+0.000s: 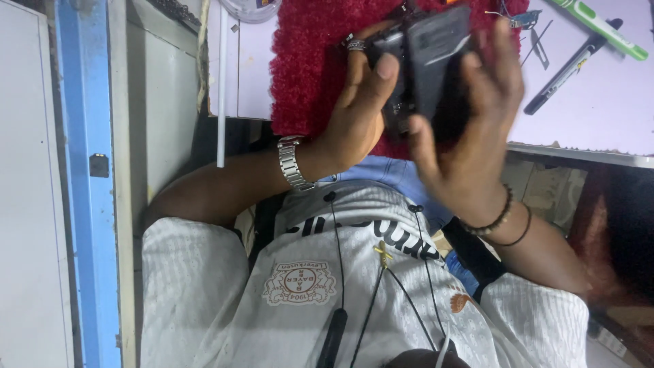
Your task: Repairing a mobile phone by unscrewing components and handling internal parts
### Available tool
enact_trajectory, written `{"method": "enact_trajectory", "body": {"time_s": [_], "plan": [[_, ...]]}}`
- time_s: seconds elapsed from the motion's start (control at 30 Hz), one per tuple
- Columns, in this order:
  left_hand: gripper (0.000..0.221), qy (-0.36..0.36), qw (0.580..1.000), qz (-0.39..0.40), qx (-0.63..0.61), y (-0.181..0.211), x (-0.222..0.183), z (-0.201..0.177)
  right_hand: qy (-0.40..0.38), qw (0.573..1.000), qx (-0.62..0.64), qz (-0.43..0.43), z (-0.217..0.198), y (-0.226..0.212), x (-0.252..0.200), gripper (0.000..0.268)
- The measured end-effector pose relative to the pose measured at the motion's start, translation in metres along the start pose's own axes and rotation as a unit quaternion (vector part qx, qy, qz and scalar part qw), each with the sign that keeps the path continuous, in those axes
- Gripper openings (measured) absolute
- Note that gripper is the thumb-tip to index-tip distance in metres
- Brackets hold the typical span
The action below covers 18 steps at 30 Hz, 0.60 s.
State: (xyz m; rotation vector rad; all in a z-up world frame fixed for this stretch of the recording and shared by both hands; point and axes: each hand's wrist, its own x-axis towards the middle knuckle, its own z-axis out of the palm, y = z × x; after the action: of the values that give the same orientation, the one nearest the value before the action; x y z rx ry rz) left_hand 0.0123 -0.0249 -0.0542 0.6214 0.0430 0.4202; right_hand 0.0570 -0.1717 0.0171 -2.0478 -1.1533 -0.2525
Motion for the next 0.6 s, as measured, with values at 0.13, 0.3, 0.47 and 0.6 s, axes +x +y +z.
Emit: {"method": "enact_trajectory", "body": {"time_s": [0.13,0.3,0.47,0.6], "plan": [[0.050,-0.018,0.996,-0.061,0.067,0.027,0.002,0.024,0.015,0.996,-0.084,-0.014,-0.034,0.019,0.031,0.051],[0.042,-0.027,0.997,-0.047,0.060,0.021,0.007,0.020,-0.132,0.984,-0.095,-0.068,-0.041,0.043,0.058,0.035],[0.040,-0.051,0.997,-0.041,0.047,0.025,0.006,0.019,-0.104,0.977,-0.170,-0.080,-0.044,0.075,0.070,0.023],[0.040,-0.069,0.995,-0.039,0.054,0.023,0.007,0.016,-0.067,0.975,-0.198,-0.073,-0.050,0.072,0.067,0.020]]}}
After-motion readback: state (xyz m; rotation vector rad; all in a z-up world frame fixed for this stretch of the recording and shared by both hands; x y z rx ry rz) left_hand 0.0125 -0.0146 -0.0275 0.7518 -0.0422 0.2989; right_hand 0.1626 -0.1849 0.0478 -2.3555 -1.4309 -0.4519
